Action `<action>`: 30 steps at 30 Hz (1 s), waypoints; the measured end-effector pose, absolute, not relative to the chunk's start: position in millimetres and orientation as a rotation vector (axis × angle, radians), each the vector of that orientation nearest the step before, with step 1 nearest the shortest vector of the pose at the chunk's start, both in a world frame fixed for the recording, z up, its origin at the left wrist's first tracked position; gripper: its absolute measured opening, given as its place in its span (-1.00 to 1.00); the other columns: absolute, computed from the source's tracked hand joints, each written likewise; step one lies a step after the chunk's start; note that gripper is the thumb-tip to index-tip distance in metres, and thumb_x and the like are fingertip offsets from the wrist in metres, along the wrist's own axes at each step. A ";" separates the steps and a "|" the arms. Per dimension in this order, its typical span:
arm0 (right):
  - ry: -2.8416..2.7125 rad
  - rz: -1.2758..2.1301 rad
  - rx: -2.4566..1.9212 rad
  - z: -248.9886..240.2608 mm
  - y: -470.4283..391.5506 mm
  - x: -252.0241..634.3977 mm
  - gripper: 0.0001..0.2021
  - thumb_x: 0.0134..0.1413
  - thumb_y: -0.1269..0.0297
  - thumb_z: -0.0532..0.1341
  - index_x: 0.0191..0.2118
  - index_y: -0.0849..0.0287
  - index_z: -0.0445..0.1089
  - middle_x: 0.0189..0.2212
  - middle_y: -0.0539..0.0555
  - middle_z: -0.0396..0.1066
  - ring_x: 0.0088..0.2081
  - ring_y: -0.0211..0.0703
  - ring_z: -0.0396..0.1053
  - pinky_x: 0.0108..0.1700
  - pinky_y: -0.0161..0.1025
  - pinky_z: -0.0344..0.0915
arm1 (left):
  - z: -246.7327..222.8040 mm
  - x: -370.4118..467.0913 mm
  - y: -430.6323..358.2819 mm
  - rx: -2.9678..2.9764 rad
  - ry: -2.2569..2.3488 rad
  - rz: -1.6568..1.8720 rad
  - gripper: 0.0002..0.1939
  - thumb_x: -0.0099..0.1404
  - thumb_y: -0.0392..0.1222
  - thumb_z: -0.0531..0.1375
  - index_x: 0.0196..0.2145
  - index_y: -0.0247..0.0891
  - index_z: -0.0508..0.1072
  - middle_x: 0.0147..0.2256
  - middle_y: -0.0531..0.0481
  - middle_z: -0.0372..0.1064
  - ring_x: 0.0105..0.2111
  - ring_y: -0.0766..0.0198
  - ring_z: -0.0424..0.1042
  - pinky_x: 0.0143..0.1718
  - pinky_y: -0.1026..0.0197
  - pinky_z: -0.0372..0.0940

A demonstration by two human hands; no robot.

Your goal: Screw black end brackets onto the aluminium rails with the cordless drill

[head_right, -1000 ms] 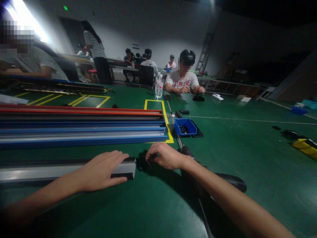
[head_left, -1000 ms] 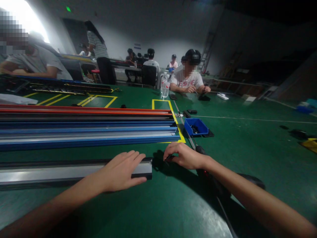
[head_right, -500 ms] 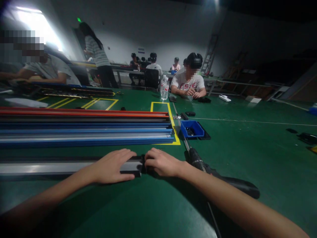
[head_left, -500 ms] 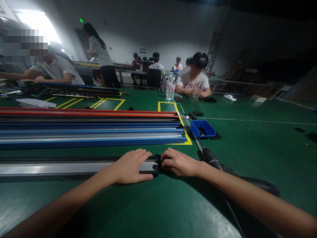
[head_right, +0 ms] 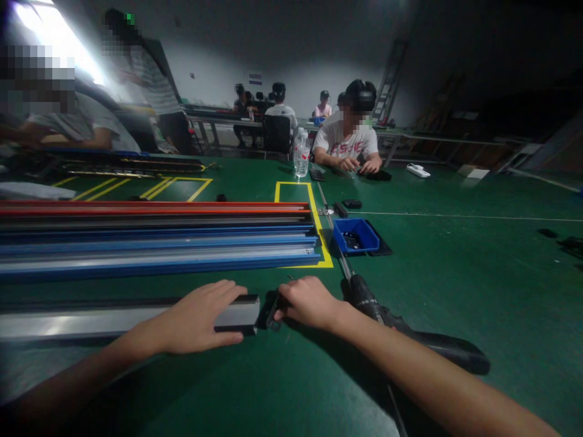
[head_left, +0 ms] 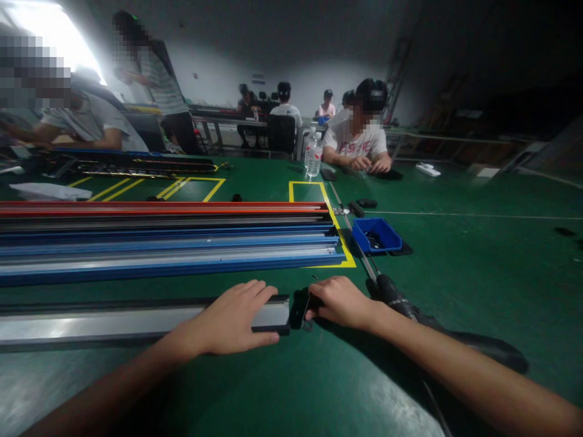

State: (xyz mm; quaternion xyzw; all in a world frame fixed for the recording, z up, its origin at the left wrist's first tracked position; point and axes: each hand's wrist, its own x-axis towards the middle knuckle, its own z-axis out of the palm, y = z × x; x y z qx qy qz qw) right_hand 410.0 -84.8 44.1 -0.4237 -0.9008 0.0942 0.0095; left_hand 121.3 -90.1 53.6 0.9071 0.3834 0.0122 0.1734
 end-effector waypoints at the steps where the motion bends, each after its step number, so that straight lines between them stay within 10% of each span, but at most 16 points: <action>1: -2.830 0.306 -1.318 43.9 -85.7 407.3 -0.78 0.28 0.16 0.43 -0.25 0.18 0.48 -0.32 0.09 0.58 -0.35 -0.09 0.51 -0.36 -0.22 0.05 | 52.4 120.9 -90.3 2.578 1.089 0.046 -0.31 0.33 0.23 0.32 0.24 -0.26 0.42 0.10 -0.24 0.48 0.08 -0.14 0.48 0.13 -0.14 0.37; 16: -2.872 0.427 -1.331 69.5 -90.7 389.2 -0.77 0.41 0.21 0.30 0.04 0.22 0.46 -0.09 0.22 0.62 -0.21 0.03 0.60 -0.28 -0.17 0.32 | 49.8 118.4 -90.3 2.567 1.065 0.074 -0.34 0.33 0.23 0.34 0.23 -0.20 0.44 0.11 -0.22 0.48 0.09 -0.14 0.48 0.17 -0.15 0.36; 24: -2.358 0.488 -1.818 123.2 -112.8 503.8 -0.73 0.46 0.19 0.21 0.13 0.16 0.46 -0.21 0.16 0.59 -0.26 0.01 0.53 -0.26 -0.15 0.34 | 78.0 140.7 -59.5 2.475 0.989 0.266 -0.53 0.64 0.15 -0.04 0.08 -0.21 0.51 0.04 -0.15 0.50 0.04 0.06 0.49 0.07 0.03 0.38; 30: -2.299 0.805 -1.863 113.5 -177.2 591.7 -0.48 0.33 -0.01 0.31 0.30 0.09 0.42 0.17 0.30 0.47 0.12 0.27 0.49 0.17 0.20 0.44 | 74.1 194.0 -27.5 2.696 0.788 0.197 -0.74 0.59 -0.08 0.13 -0.01 -0.23 0.57 -0.06 -0.10 0.61 -0.07 0.12 0.58 -0.08 0.14 0.38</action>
